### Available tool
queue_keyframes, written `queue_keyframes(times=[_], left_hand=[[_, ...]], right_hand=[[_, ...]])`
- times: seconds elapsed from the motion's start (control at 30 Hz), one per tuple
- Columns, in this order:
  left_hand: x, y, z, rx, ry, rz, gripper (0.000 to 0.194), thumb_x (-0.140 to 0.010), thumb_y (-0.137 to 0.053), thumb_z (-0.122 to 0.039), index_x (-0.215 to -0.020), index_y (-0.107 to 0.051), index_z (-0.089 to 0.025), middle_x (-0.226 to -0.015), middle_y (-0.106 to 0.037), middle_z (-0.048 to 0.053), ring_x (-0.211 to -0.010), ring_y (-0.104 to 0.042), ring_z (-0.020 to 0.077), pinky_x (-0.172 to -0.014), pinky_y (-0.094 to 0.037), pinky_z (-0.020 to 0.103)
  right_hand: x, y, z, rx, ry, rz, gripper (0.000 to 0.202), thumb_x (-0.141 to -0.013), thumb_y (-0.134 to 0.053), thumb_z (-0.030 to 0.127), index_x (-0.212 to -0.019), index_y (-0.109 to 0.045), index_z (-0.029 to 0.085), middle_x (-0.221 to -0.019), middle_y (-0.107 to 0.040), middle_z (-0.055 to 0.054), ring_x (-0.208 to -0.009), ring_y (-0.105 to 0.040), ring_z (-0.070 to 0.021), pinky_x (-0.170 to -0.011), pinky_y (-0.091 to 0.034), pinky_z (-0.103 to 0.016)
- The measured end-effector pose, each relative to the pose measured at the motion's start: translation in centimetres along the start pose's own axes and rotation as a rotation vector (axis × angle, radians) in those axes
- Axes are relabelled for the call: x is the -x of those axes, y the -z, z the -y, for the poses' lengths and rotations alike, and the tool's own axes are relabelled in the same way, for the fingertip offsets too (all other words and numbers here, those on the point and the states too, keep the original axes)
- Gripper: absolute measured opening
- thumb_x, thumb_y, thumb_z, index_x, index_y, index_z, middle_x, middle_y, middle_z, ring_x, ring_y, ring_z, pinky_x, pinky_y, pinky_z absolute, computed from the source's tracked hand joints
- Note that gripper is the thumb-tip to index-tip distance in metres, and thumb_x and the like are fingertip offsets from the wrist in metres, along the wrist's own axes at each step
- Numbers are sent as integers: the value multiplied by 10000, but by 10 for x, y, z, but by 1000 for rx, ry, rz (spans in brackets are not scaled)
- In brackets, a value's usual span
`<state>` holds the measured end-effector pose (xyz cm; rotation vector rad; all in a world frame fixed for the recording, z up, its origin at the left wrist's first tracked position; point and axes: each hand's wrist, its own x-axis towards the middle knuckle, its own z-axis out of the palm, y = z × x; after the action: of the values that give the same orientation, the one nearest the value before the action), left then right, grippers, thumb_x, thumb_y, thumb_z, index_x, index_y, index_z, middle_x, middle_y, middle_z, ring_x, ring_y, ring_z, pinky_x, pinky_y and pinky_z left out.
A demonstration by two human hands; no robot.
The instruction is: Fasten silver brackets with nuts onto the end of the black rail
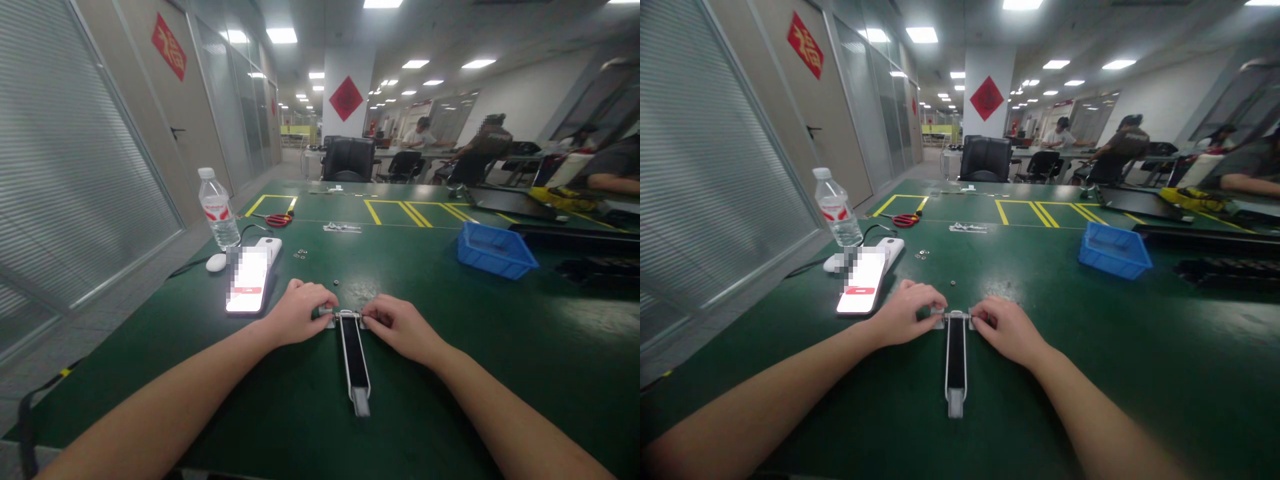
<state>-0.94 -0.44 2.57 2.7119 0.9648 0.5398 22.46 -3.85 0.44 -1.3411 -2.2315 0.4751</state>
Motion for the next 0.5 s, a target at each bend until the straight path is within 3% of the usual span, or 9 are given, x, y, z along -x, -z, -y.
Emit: queue_keyframes(times=[0.2, 0.5], left_hand=[[1, 1, -1, -59, 5, 24, 101, -811, -537, -273, -810, -605, -199, -920, -634, 4, -903, -550, 183, -781, -261, 336], [0, 2, -4, -6, 25, 17, 119, -831, -485, -216, -807, -597, -185, -861, -650, -7, -865, -565, 160, -776, -274, 323]], right_hand=[[1, 0, -1, -14, 0, -5, 101, -826, -536, 186, -834, -637, 191, -710, -548, -3, -608, -491, -119, -573, -383, -247], [1, 1, 0, -7, -9, 3, 97, -827, -540, 185, -837, -636, 189, -715, -547, -2, -608, -490, -116, -573, -381, -246]])
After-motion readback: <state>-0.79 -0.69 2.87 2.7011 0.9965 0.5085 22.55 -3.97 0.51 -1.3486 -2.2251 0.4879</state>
